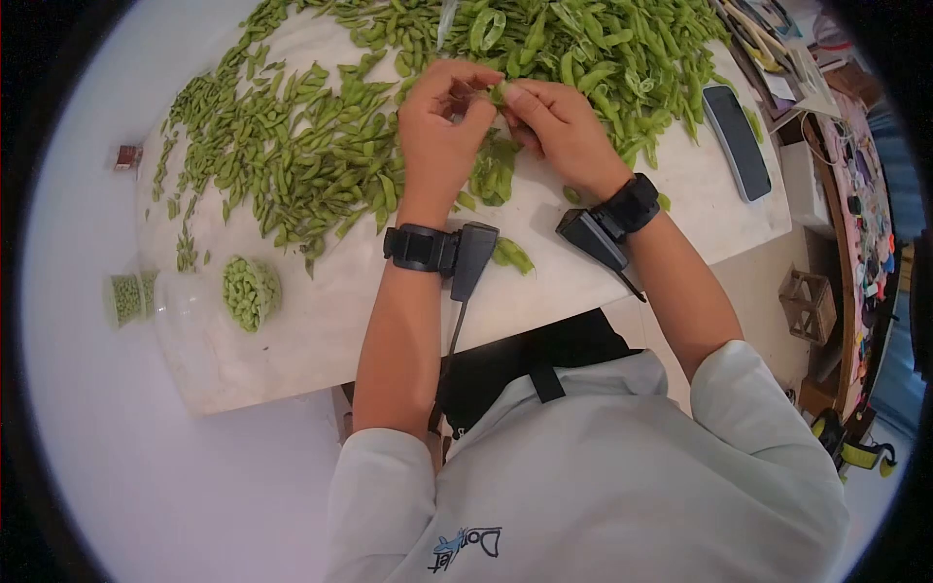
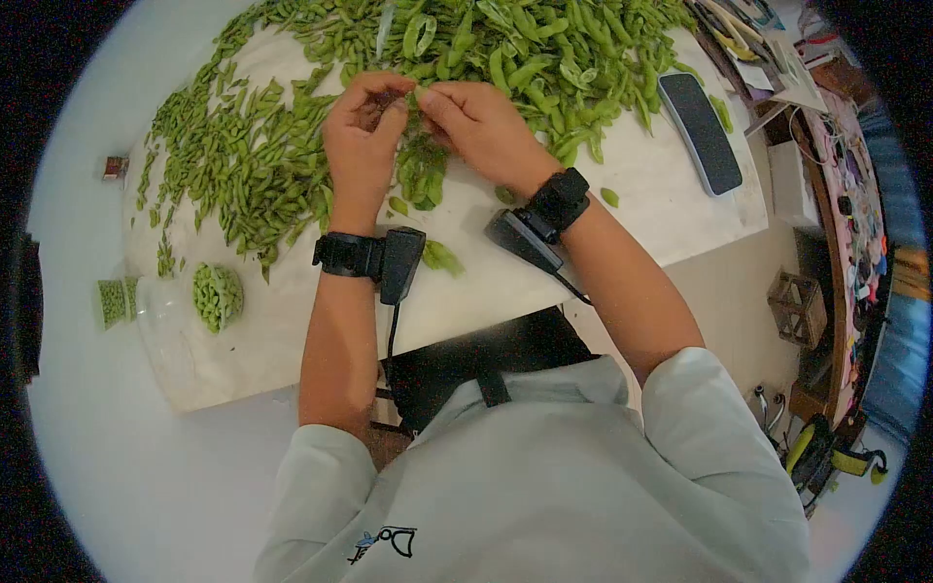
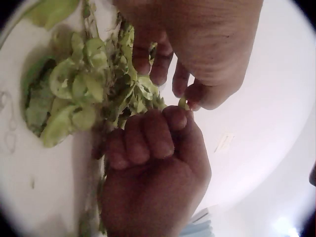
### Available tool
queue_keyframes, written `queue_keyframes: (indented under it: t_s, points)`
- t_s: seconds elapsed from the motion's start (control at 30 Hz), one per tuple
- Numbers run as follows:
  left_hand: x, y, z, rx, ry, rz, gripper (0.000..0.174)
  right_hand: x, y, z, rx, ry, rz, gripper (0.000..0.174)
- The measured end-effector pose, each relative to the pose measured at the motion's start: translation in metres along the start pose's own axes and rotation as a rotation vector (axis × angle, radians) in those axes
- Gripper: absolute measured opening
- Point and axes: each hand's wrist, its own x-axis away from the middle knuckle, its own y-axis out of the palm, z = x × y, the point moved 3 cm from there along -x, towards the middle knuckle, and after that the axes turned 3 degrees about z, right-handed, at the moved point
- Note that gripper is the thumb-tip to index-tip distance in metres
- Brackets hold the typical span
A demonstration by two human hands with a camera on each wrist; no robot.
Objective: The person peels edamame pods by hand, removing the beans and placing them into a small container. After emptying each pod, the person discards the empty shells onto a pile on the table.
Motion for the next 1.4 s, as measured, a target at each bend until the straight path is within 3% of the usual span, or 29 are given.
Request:
queue_keyframes:
  t_s: [0.1,0.3,0.5,0.73,1.0,1.2,1.4]
  points:
    - [-0.001,0.001,0.003,-0.106,0.064,0.019,0.019,-0.003,-0.002,0.005,0.058,-0.034,0.047,0.039]
    - [0.001,0.003,0.021,-0.409,0.269,0.040,0.011,-0.007,-0.003,0.007,0.189,-0.134,0.122,0.035]
    - [-0.001,-0.003,0.008,-0.328,0.010,0.049,0.012,-0.006,-0.001,0.009,0.214,-0.156,0.108,0.033]
    - [-0.002,-0.004,0.010,-0.182,-0.049,-0.021,0.011,-0.002,-0.006,0.003,0.177,-0.084,0.111,0.036]
    - [-0.002,-0.008,0.006,-0.016,-0.203,-0.163,0.017,0.002,-0.006,-0.006,0.133,-0.168,-0.002,0.034]
    - [-0.003,-0.013,0.001,0.102,-0.180,-0.233,0.018,0.003,0.000,-0.007,0.080,-0.185,-0.023,0.031]
    - [-0.006,-0.017,-0.001,0.043,-0.270,-0.226,0.019,0.001,0.002,-0.004,0.072,-0.156,-0.070,0.031]
